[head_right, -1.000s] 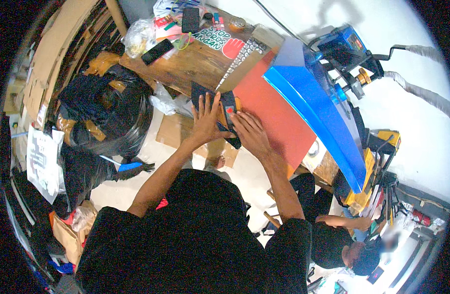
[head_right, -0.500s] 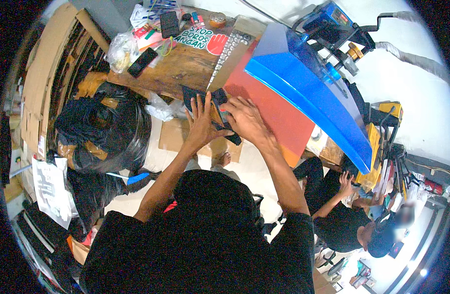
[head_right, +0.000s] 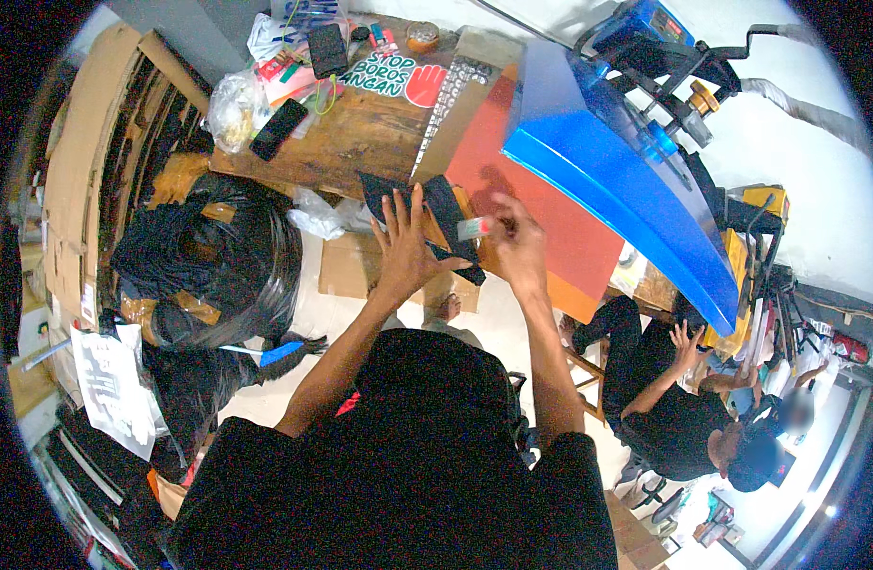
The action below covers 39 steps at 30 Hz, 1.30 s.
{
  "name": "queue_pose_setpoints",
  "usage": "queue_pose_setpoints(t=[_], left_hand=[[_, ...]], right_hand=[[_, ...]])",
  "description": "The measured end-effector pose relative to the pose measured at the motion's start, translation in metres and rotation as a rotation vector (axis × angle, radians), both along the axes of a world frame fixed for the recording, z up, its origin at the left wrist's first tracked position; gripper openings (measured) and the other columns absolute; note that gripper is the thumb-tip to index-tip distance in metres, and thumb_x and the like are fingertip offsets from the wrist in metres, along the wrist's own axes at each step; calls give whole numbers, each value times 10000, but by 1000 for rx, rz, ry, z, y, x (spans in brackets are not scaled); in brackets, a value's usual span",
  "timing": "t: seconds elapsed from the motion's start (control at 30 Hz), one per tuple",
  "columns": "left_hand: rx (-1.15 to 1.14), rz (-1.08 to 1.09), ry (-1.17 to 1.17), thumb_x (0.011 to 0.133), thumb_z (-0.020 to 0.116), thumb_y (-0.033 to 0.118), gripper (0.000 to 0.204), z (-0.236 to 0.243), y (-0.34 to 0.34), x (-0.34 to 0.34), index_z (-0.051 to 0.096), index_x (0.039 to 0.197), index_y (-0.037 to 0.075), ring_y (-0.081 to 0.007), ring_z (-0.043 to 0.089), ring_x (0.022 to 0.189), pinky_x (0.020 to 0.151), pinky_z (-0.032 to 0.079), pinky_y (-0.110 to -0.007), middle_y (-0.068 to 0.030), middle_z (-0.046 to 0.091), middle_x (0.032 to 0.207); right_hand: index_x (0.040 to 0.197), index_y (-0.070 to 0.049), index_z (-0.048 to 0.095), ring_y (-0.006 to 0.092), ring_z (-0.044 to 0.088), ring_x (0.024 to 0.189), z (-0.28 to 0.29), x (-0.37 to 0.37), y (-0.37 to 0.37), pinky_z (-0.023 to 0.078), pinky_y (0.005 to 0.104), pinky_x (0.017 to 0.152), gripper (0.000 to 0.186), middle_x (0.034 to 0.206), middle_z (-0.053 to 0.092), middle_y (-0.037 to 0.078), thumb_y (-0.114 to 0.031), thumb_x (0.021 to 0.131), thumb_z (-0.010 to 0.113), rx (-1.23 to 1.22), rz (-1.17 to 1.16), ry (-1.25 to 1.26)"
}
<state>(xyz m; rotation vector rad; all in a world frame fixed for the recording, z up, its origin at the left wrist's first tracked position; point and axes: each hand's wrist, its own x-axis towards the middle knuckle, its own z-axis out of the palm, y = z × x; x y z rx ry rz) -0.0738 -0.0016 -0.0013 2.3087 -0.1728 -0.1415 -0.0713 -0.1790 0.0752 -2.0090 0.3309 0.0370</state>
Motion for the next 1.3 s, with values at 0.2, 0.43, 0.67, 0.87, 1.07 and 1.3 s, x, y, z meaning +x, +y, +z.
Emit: queue_pose_setpoints(t=[0.2, 0.43, 0.67, 0.87, 1.07, 1.3], left_hand=[[-6, -3, 7, 463, 897, 655, 1525, -3, -1, 2, 41, 1604, 115, -517, -18, 1499, 1121, -16, -731, -371, 79, 1594], [-59, -7, 50, 504, 894, 638, 1480, 1, 2, 2, 52, 1604, 114, -512, -29, 1501, 1128, -27, -719, -364, 78, 1599], [-32, -13, 56, 516, 903, 600, 1469, -2, 4, 3, 44, 1608, 122, -501, -31, 1505, 1137, -17, -710, -353, 66, 1606], [-10, -21, 37, 556, 901, 555, 1438, -2, 2, 2, 24, 1610, 125, -503, -20, 1505, 1141, -10, -708, -338, 66, 1611], [19, -20, 6, 611, 901, 434, 1371, -5, 2, 1, 9, 1608, 134, -508, -14, 1502, 1137, -5, -717, -342, 83, 1605], [8, -21, -3, 633, 899, 359, 1333, -7, 2, 0, 11, 1606, 149, -510, -11, 1502, 1139, -5, -718, -347, 79, 1603]], right_hand=[[1089, -5, 708, 158, 685, 899, -12, -30, 26, 619, 304, 762, 207, 1026, 702, 77, -138, 931, 713, 552, -381, 58], [955, -21, 723, 88, 577, 767, -31, -23, 64, 462, 237, 673, 118, 900, 691, 8, -120, 899, 753, 428, -626, -158], [989, -19, 696, 199, 599, 677, -19, -34, 68, 481, 348, 654, 227, 857, 677, 111, -225, 906, 739, -328, -390, -26], [1240, -73, 656, 282, 479, 1295, -10, -32, 30, 363, 473, 1087, 339, 1379, 570, 95, -140, 908, 656, -814, 395, -423], [1304, -85, 613, 311, 337, 1437, -32, -45, 30, 221, 549, 1197, 412, 1363, 523, 92, -163, 900, 646, -894, 505, -360], [1332, -42, 580, 330, 341, 1428, -39, -50, 36, 220, 552, 1196, 434, 1423, 488, 134, -223, 938, 602, -819, 444, -346]])
